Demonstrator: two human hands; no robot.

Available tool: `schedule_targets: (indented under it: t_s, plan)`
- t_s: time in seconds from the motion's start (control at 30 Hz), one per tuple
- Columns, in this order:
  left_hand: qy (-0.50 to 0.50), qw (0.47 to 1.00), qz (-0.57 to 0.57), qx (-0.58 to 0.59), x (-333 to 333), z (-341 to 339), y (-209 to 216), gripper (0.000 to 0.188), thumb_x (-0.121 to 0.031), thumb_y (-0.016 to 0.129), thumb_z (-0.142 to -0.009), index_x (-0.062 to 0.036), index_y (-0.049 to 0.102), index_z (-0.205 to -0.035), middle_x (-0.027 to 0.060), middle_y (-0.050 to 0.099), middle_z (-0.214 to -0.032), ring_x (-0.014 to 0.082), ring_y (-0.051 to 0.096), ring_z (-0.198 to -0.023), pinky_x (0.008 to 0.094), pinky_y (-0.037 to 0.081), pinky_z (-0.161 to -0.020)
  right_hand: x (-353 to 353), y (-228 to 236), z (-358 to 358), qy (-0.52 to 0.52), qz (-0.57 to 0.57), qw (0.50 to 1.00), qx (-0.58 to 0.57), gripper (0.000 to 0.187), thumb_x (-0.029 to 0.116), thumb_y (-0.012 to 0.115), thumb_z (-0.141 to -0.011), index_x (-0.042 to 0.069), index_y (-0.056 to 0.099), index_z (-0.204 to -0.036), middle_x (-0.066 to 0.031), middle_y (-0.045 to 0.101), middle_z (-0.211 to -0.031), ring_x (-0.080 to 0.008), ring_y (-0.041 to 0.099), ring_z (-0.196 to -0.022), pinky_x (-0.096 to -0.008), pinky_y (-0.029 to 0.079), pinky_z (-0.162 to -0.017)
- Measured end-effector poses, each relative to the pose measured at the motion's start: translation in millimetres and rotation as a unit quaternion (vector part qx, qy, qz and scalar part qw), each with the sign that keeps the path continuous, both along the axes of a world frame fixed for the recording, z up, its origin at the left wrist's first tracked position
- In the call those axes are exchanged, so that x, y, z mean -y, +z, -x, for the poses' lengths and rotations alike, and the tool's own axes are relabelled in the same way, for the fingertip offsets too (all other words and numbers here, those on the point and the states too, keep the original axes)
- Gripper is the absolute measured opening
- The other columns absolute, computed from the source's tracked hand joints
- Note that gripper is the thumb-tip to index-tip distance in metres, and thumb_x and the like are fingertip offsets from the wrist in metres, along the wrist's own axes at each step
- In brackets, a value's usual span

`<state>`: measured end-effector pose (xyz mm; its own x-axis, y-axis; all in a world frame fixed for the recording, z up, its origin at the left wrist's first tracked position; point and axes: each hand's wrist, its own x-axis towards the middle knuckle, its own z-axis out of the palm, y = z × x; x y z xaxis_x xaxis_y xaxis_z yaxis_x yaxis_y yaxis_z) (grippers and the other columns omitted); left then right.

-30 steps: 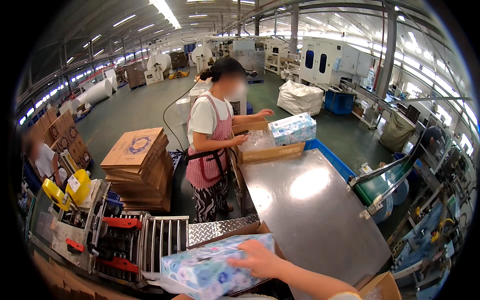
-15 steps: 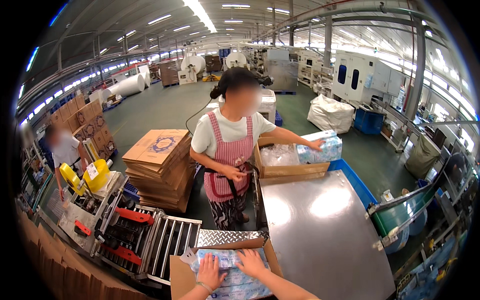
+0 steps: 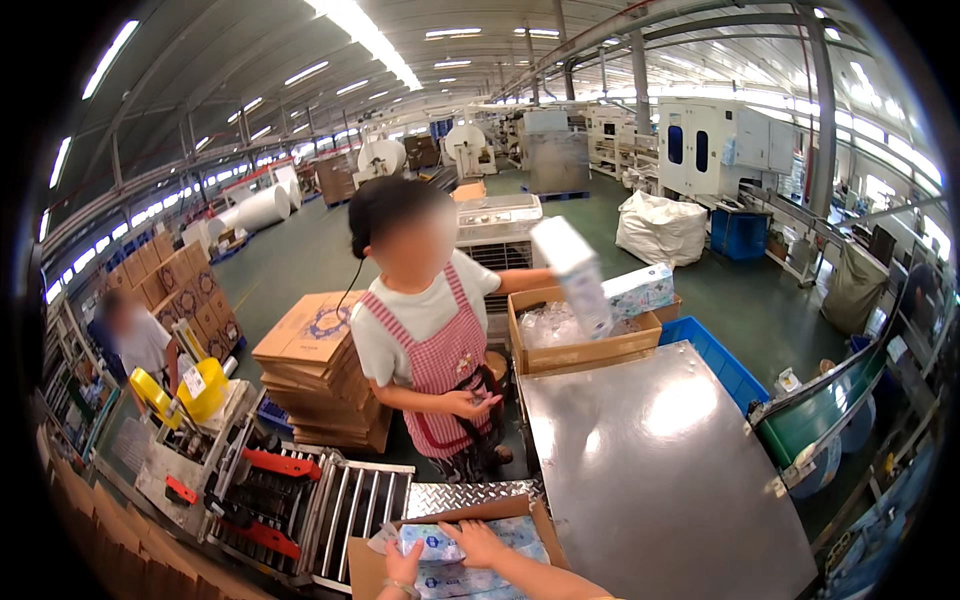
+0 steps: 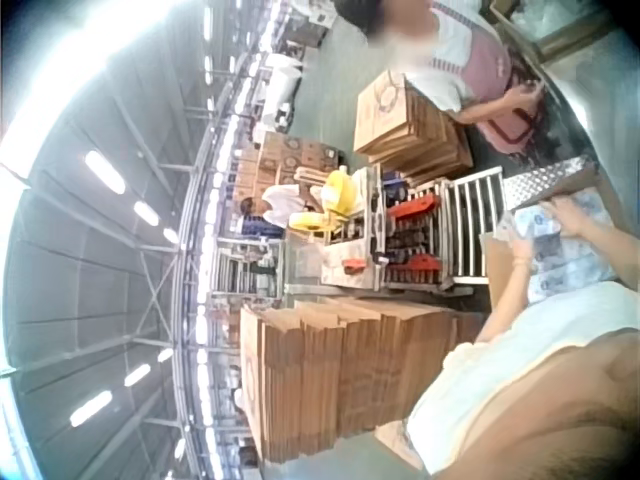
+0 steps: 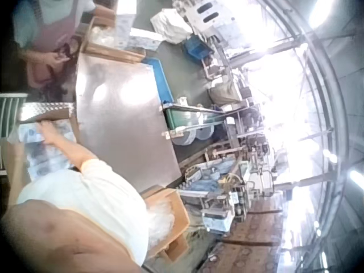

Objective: The person picks up packs of paper towels from a table and places them into cardboard boxes, moving the boxes onto a conveyor when full and preparing new boxes by hand.

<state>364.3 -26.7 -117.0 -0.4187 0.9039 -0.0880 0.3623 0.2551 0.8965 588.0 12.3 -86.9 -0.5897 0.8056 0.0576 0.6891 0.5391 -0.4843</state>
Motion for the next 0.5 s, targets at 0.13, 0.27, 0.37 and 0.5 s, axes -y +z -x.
schedule_targets:
  t_s: [0.13, 0.27, 0.37, 0.5]
  plan:
    - [-0.024, 1.000, 0.015, -0.011, -2, 25, -6, 0.090, -0.055, 0.083, -0.075, 0.0052, 0.046, -0.131, 0.0291, 0.064, -0.118, 0.0393, 0.064, -0.112, 0.0445, 0.049, -0.097, -5, 7, 13, 0.022, -0.021, 0.999, -0.039, 0.093, 0.018, 0.080, -0.071, 0.015, 0.038, -0.154, -0.0198, 0.056, -0.122, -0.0391, 0.053, -0.118, -0.0478, 0.040, -0.105]
    - [-0.106, 0.983, 0.001, -0.146, 17, -24, 174, 0.032, -0.022, 0.062, -0.097, -0.0030, 0.067, -0.122, 0.0218, 0.062, -0.129, 0.0368, 0.059, -0.118, 0.0484, 0.047, -0.104, 4, 41, 3, 0.022, -0.048, 0.997, -0.059, 0.087, 0.017, 0.080, -0.074, 0.015, 0.041, -0.152, -0.0182, 0.056, -0.125, -0.0358, 0.054, -0.119, -0.0456, 0.041, -0.105]
    - [-0.003, 0.996, -0.051, -0.068, -2, 45, 1, 0.057, -0.037, 0.077, -0.088, 0.0059, 0.056, -0.119, 0.0207, 0.071, -0.095, 0.0375, 0.070, -0.084, 0.0465, 0.055, -0.079, 8, 40, 11, 0.072, -0.093, 0.993, -0.034, 0.079, 0.028, 0.076, -0.085, 0.020, 0.039, -0.154, -0.0181, 0.052, -0.139, -0.0357, 0.048, -0.132, -0.0505, 0.036, -0.112]
    - [-0.163, 0.879, -0.083, -0.439, -7, 25, -23, 0.064, -0.039, 0.080, -0.082, -0.0007, 0.057, -0.127, 0.0252, 0.059, -0.130, 0.0404, 0.058, -0.119, 0.0536, 0.043, -0.101, 20, -10, -13, 0.060, -0.119, 0.980, 0.150, 0.069, 0.054, 0.051, -0.101, 0.027, 0.030, -0.160, -0.0150, 0.032, -0.162, -0.0340, 0.026, -0.152, -0.0626, 0.021, -0.118]
